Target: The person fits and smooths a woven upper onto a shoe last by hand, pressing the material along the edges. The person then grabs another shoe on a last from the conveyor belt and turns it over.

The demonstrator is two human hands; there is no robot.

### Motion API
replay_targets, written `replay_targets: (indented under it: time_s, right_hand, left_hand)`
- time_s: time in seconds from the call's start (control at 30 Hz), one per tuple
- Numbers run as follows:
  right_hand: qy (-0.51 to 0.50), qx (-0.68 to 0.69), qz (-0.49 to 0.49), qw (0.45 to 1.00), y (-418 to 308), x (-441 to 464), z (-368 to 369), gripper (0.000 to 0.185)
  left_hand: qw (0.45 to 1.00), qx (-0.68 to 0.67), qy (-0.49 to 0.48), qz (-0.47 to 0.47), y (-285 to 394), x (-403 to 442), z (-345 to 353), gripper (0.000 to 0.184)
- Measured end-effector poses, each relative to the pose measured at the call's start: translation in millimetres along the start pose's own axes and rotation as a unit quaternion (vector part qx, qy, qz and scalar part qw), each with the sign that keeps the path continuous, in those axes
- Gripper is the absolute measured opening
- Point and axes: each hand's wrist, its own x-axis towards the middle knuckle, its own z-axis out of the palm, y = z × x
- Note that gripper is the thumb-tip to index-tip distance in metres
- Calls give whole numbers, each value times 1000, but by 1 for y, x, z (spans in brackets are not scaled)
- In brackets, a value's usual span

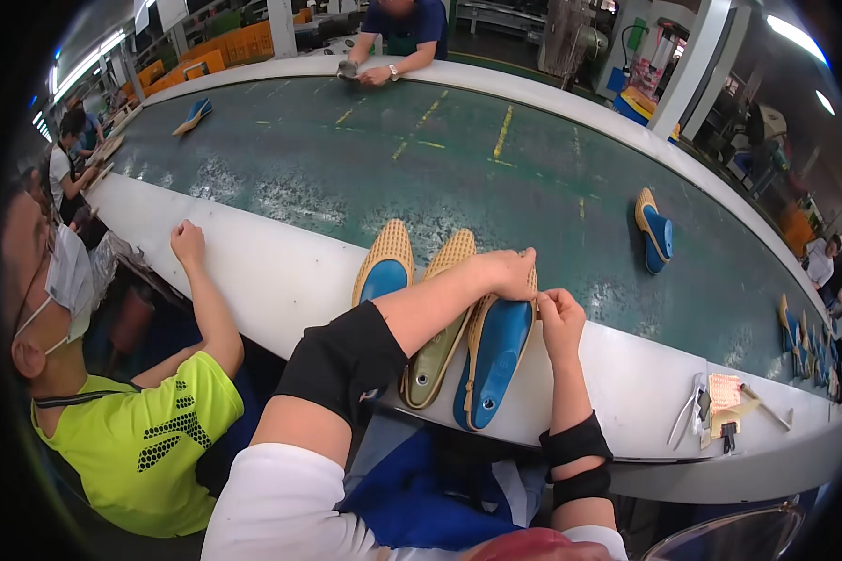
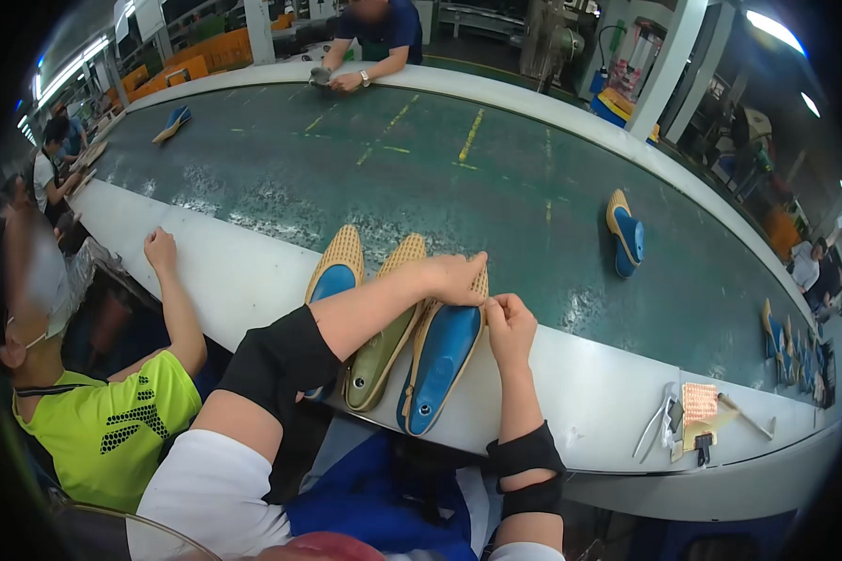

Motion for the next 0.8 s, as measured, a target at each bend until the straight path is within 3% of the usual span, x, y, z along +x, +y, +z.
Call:
replay_targets:
  time_s: [0.3, 0.8]
  right_hand:
    - [0, 46, -1, 999, 5, 1, 2, 14]
    - [6, 12, -7, 1000, -1, -1, 0, 15]
  left_hand:
    - [1000, 4, -11, -5, -1, 0, 0, 86]
    - [1000, 13, 4, -5, 0, 2, 2, 85]
